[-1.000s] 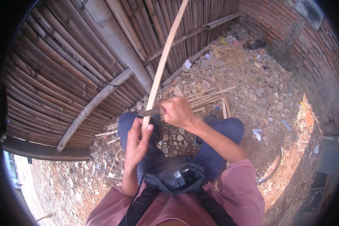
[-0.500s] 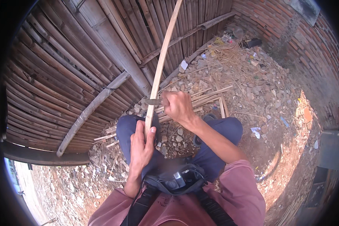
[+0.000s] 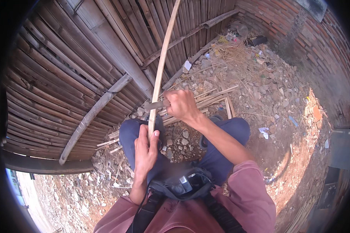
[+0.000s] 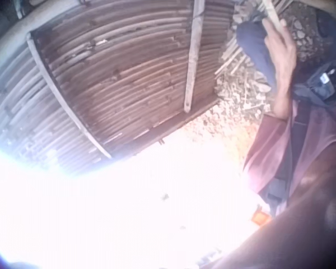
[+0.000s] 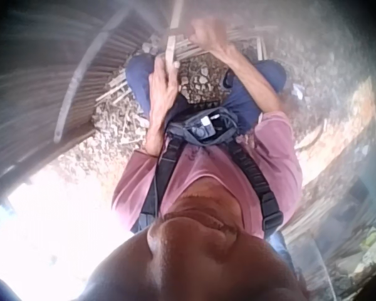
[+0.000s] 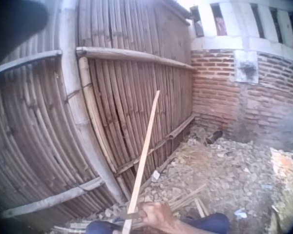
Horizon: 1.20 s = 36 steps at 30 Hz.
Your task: The person whittles a thin bamboo strip using a small blade, shaving off small sections of wood to shape the piece.
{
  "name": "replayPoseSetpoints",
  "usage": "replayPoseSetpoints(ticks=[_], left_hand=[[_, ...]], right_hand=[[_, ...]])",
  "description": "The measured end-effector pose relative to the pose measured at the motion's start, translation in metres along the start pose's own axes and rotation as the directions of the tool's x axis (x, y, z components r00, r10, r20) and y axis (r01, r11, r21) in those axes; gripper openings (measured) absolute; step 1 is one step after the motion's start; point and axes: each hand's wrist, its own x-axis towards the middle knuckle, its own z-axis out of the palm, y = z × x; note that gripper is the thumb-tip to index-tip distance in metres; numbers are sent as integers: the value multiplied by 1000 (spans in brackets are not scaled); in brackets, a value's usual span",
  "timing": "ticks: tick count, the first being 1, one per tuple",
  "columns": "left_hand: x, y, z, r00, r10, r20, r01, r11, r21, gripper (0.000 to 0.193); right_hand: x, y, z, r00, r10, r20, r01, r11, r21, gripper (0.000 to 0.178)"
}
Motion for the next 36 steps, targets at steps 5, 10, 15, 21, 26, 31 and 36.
replayPoseSetpoints(ticks=[5,10,15,21,26,31,36], left_hand=[[0,-4,-5,999,-3,35,2,1000,29,20],[-1,-3,-6,998,-29,51,26,998,64,21],[-1,-4,-3,999,-21,38,18,996,83,20],[-9,-1,-3,996,-42,80,35,995,89,18],[-3,-7,3,999,10,31,-11,1000,15,21],[-11,-10,2,993,-32,111,24,997,72,22],[-6,-12,-1,984,-85,158,78,996,51,23]], right_hand=[[-4,-9,3,999,-41,-23,42,999,31,8],[-5,-9,5,998,-63,10,63,998,25,7],[-8,-17,8,995,-99,-7,99,991,95,5],[12,8,-16,979,202,36,-204,977,62,15],[-8,-19,-2,998,-35,50,32,998,53,19],[13,13,-13,991,124,-58,-119,990,79,19],[-5,-4,2,997,58,49,-60,997,54,13]])
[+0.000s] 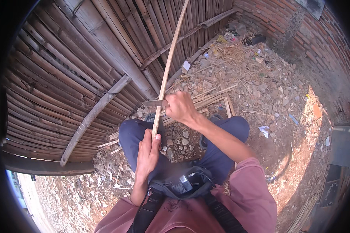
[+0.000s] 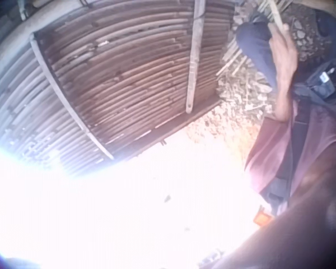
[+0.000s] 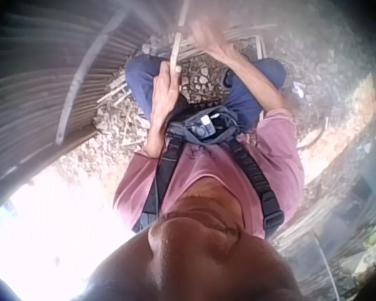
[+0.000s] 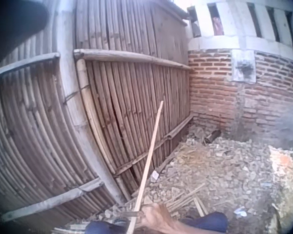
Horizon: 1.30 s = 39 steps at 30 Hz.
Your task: The person whittles a thin bamboo strip using a small blade, shaving off small sections of wood to shape the piece.
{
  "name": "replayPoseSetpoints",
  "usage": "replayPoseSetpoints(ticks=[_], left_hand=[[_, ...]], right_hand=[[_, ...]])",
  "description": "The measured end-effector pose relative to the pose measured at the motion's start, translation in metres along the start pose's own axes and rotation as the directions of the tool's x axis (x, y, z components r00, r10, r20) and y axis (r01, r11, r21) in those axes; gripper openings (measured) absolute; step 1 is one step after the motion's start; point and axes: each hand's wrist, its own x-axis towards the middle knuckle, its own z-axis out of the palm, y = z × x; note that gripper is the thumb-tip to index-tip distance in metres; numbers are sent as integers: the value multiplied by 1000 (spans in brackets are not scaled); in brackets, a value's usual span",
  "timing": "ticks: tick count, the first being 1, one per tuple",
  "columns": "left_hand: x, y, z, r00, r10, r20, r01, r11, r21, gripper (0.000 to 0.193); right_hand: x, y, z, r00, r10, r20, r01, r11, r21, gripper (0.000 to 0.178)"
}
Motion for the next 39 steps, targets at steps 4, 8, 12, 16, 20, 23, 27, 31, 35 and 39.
replayPoseSetpoints(ticks=[4,8,12,16,20,23,27,31,35,39], left_hand=[[-4,-4,1,999,26,-37,-25,999,47,24],[-6,-2,0,1000,8,-9,-8,999,32,25],[-2,-7,-4,999,18,50,-13,997,-82,29],[-2,-20,1,1000,16,25,-15,999,-35,34],[-1,-3,-1,999,-23,34,23,1000,13,36],[-4,4,1,999,6,-51,-1,996,90,35],[-4,8,-3,999,-11,-40,14,997,77,31],[-3,4,-2,999,17,-35,-14,996,84,28],[-14,1,5,999,39,-12,-36,986,161,27],[-16,-1,2,999,3,37,-9,989,150,33]], right_hand=[[4,4,1,999,34,-26,-32,997,77,14],[17,17,-13,993,95,-76,-95,996,3,13],[-7,-9,1,1000,-23,14,23,1000,18,10],[-9,-17,3,998,-63,27,64,998,-15,9],[-11,-12,5,999,-45,1,45,999,-9,9],[-1,-2,2,1000,6,-22,-6,1000,3,13],[-1,4,3,999,-2,-52,2,1000,9,19],[-5,-14,-4,1000,-18,9,18,999,-27,16],[23,28,-18,973,222,-62,-226,971,-79,18],[19,34,-26,991,128,-43,-129,991,-35,17]])
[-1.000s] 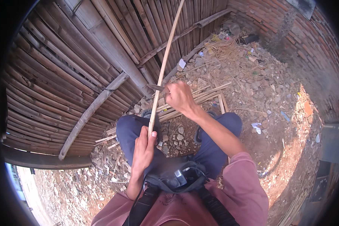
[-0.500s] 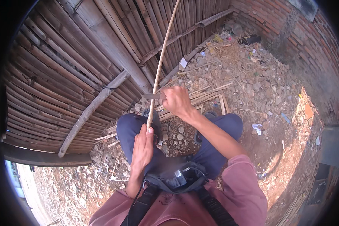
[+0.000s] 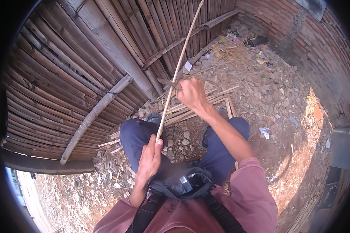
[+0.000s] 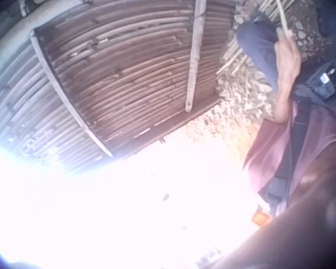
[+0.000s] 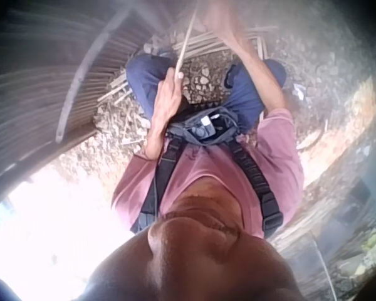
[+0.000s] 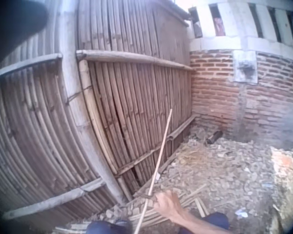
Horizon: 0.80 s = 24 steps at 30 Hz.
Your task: The person whittles a thin bamboo strip using a small blade, shaving off small sections of wood to shape the piece.
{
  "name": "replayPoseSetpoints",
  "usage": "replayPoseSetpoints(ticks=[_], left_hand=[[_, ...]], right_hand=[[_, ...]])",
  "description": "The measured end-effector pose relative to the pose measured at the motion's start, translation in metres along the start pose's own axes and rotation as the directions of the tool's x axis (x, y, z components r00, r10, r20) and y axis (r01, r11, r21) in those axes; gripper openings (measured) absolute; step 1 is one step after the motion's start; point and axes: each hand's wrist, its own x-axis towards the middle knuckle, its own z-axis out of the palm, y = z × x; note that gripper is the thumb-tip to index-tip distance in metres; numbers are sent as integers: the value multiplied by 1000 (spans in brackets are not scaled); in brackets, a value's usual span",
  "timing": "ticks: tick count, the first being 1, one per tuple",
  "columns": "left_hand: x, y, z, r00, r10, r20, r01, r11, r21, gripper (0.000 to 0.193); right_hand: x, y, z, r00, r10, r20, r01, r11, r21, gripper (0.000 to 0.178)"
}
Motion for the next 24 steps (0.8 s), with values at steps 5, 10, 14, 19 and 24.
replayPoseSetpoints(ticks=[5,10,14,19,24], left_hand=[[11,-8,0,992,50,-117,-54,998,-24,34],[16,-8,-11,978,71,-196,-118,963,-242,35],[19,-16,-11,986,45,-163,-99,935,-340,30],[20,-17,-11,997,22,-76,-52,909,-414,26],[19,-17,-6,997,-26,-76,-13,886,-464,26]], right_hand=[[-36,-38,20,983,-116,142,119,993,-9,18],[-31,-34,17,987,-141,82,140,990,19,20],[-31,-33,16,990,-132,48,129,990,51,19],[-34,-40,14,986,-143,85,141,990,19,13],[-30,-38,19,986,-166,15,166,986,12,11]])
